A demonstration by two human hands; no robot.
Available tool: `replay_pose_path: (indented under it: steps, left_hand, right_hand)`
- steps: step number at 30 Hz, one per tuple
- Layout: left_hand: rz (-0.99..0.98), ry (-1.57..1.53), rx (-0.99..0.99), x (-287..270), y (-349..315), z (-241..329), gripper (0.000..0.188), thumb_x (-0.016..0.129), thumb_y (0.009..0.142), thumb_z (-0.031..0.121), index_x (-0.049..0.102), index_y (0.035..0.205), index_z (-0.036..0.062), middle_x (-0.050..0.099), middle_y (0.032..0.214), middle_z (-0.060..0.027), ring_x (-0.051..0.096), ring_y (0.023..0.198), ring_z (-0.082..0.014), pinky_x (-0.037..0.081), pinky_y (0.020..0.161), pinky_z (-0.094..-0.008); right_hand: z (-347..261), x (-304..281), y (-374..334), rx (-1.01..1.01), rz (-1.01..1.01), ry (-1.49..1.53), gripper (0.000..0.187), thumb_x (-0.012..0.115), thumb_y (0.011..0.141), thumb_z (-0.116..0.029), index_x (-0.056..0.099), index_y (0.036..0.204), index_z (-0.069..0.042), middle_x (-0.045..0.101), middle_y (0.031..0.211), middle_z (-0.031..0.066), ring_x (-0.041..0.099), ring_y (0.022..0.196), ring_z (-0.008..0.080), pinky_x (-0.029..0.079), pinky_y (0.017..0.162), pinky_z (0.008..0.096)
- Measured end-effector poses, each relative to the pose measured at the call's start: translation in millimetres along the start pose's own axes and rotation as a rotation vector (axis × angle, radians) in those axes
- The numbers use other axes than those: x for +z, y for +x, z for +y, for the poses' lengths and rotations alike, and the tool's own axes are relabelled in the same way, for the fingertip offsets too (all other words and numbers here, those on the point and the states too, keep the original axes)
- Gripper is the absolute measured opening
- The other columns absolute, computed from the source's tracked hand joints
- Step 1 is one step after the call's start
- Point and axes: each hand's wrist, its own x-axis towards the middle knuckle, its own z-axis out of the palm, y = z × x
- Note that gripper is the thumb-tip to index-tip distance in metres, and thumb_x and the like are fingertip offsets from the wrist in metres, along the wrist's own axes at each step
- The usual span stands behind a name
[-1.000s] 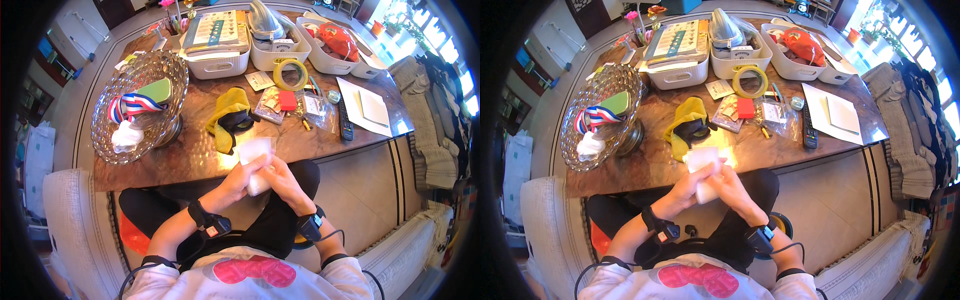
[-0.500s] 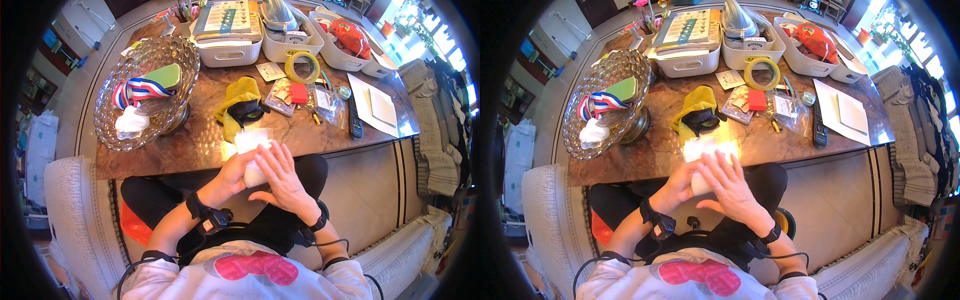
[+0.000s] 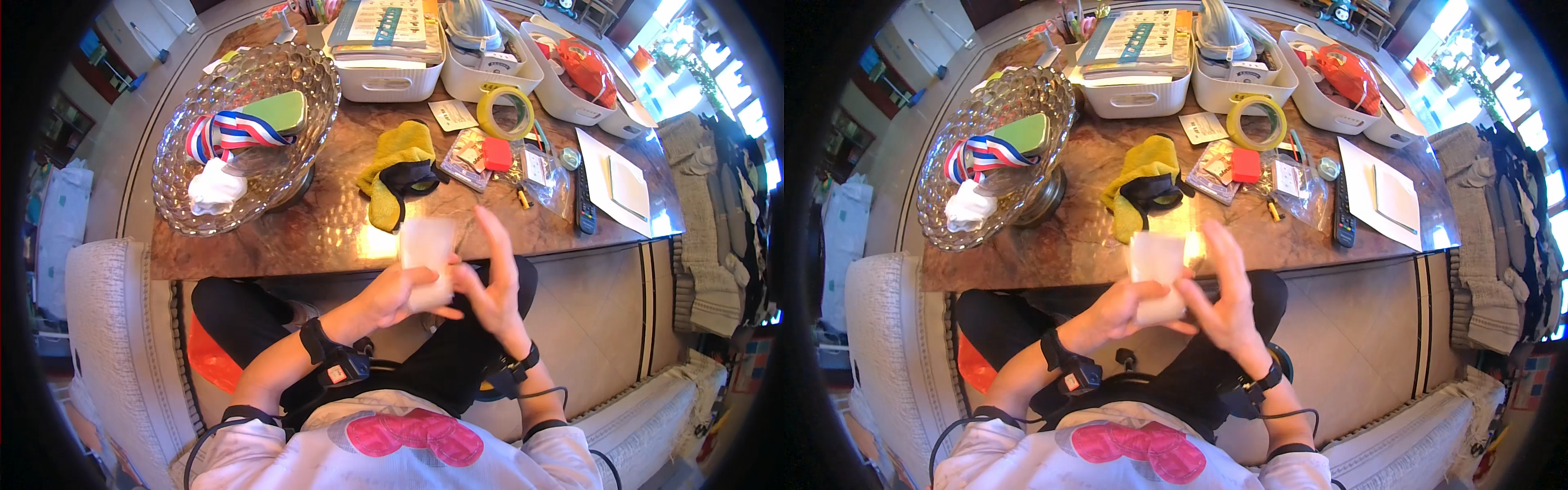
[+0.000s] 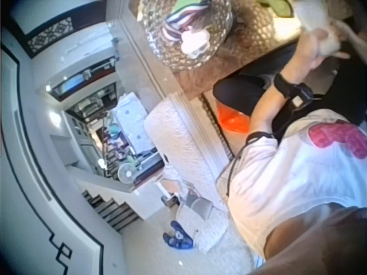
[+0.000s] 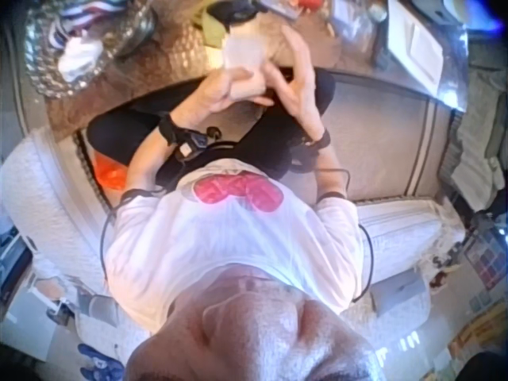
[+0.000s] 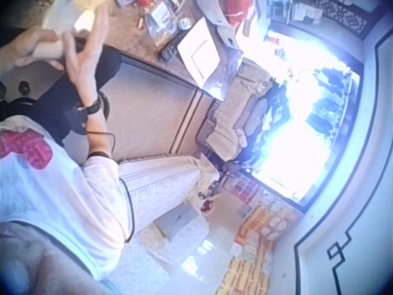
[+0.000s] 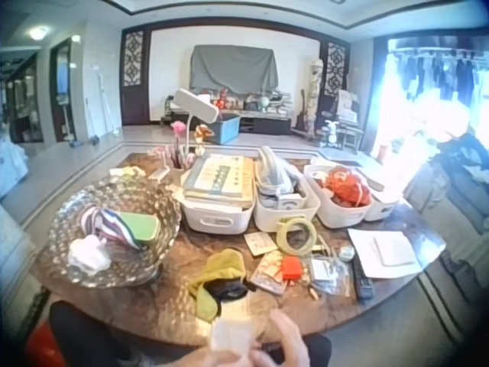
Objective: Cleaning a decorative bowl and organizing small items.
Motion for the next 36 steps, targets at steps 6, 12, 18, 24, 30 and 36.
replay_pose_path:
  steps: [6, 12, 18, 24, 30, 36]
  left_hand:
    - [-0.100, 0.311, -0.066, -13, 4, -14, 0.040, 0.045, 0.076, -0.002, 0.043, 0.116, 0.0015, 0.056, 0.092, -0.0109, 0.058, 0.087, -0.0201, 0.051, 0.064, -0.0305]
    - [-0.287, 0.415, -0.082, -19, 6, -8, 0.032, 0.056, 0.074, 0.003, 0.048, 0.105, 0.0037, 0.055, 0.090, -0.0066, 0.055, 0.078, -0.0125, 0.049, 0.061, -0.0274]
    - [-0.472, 0.757, -0.010, -12, 7, -2, 0.039, 0.057, 0.074, 0.005, 0.047, 0.112, 0.0026, 0.055, 0.096, -0.0073, 0.054, 0.084, -0.0137, 0.050, 0.063, -0.0274]
    - [0.123, 0.805, 0.155, -19, -3, 21, 0.030, 0.053, 0.083, 0.005, 0.049, 0.113, 0.0004, 0.059, 0.101, -0.0088, 0.058, 0.086, -0.0128, 0.050, 0.069, -0.0251]
    - [0.384, 1.271, 0.618, -45, -10, 30, 0.016, 0.059, 0.079, 0.001, 0.056, 0.094, 0.0010, 0.060, 0.078, -0.0047, 0.059, 0.074, -0.0093, 0.046, 0.065, -0.0226]
    - [0.636, 1.139, 0.956, -67, 1, 8, 0.038, 0.066, 0.071, -0.002, 0.048, 0.104, 0.0028, 0.059, 0.091, -0.0078, 0.058, 0.083, -0.0145, 0.046, 0.074, -0.0259]
  right_hand:
    - [-4, -15, 28, 0.075, -0.357, 0.120, 0.054, 0.061, 0.079, -0.016, 0.039, 0.125, 0.001, 0.047, 0.119, 0.0192, 0.046, 0.112, 0.0301, 0.036, 0.093, 0.0342]
    - [-11, -26, 38, 0.227, -0.581, 0.212, 0.061, 0.069, 0.066, -0.006, 0.045, 0.122, -0.004, 0.059, 0.099, 0.0129, 0.059, 0.089, 0.0201, 0.045, 0.078, 0.0302]
    - [-5, -30, 42, 0.151, -0.868, 0.143, 0.028, 0.070, 0.066, -0.005, 0.060, 0.092, -0.002, 0.060, 0.078, 0.0075, 0.057, 0.073, 0.0147, 0.045, 0.067, 0.0270]
    - [16, 8, 24, 0.293, -0.285, 0.309, 0.015, 0.064, 0.071, -0.001, 0.059, 0.085, -0.003, 0.060, 0.074, 0.0061, 0.055, 0.071, 0.0105, 0.044, 0.064, 0.0243]
    - [34, 62, 24, 0.196, -0.161, 0.363, 0.015, 0.064, 0.072, -0.001, 0.058, 0.086, -0.002, 0.056, 0.080, 0.0089, 0.055, 0.077, 0.0189, 0.043, 0.069, 0.0269]
    - [28, 75, 26, 0.238, -0.123, 0.173, 0.026, 0.063, 0.071, -0.004, 0.052, 0.094, -0.003, 0.056, 0.083, 0.0136, 0.056, 0.079, 0.0252, 0.044, 0.071, 0.0324]
